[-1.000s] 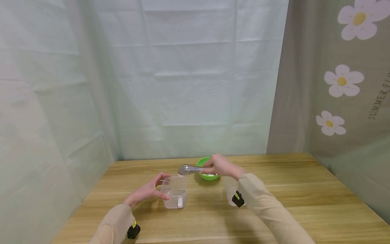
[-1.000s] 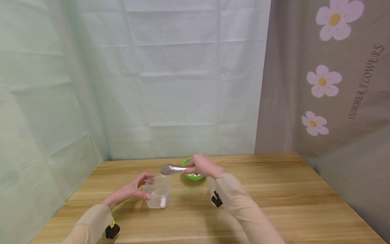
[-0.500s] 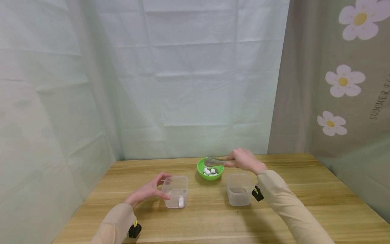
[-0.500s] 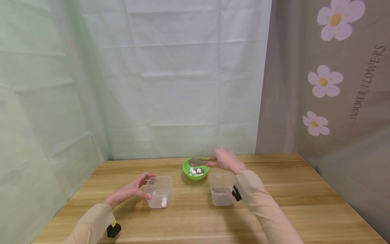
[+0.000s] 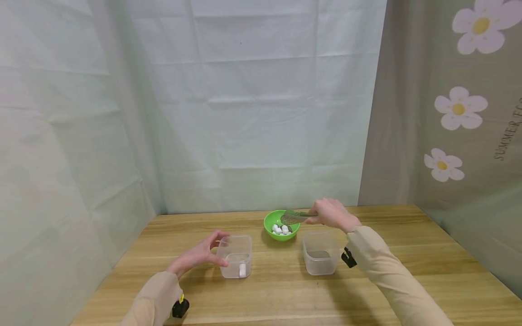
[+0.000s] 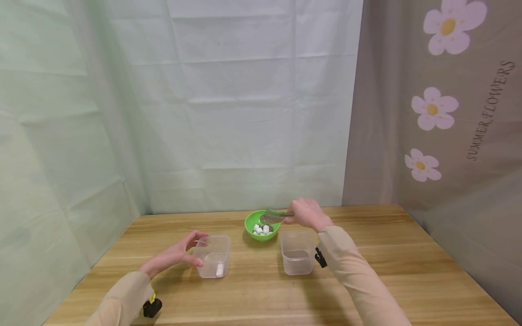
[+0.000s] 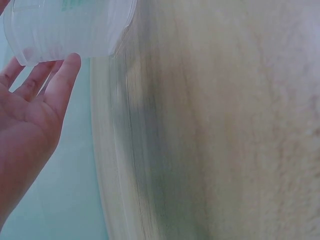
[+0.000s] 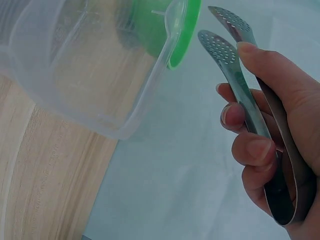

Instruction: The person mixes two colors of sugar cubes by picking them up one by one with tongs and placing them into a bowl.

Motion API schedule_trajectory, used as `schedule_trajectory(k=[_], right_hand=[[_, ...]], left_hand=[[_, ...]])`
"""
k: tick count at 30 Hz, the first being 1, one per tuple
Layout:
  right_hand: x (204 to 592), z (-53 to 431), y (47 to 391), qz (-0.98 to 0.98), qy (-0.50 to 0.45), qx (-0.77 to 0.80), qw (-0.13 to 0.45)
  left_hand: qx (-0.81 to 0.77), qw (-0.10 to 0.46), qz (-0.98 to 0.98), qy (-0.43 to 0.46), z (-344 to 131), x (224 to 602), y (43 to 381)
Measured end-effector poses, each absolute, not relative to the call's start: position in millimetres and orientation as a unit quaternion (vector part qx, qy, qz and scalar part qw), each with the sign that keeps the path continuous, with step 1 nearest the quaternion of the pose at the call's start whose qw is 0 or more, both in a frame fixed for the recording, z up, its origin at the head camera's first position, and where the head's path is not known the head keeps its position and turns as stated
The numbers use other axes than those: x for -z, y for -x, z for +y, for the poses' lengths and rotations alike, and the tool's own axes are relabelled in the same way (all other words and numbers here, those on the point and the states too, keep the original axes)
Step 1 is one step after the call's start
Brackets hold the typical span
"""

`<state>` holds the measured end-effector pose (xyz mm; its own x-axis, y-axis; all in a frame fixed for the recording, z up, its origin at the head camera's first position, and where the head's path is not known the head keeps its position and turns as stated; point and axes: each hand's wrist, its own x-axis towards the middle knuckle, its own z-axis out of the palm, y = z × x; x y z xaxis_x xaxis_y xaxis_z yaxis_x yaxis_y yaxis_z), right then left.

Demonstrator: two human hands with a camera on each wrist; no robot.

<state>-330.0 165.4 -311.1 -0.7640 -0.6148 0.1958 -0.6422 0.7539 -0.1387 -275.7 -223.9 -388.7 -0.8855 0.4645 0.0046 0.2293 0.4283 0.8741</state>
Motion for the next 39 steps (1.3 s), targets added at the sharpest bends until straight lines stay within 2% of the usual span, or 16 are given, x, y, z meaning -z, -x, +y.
schedule_trajectory(k=[13,22,39], right_hand=[[298,156,326,-0.934,-0.339,-0.076,0.082],[283,123,311,-0.897,-0.428,-0.072,0.085],[277,62,292,-0.884,-0.465,0.014,0.054]], left_hand=[[-0.502,0.123,0.828,-0.216,-226,389,277],[-0.503,0.12,0.828,-0.216,-226,390,277],[-0.501,0.119,0.83,-0.216,-225,388,275]])
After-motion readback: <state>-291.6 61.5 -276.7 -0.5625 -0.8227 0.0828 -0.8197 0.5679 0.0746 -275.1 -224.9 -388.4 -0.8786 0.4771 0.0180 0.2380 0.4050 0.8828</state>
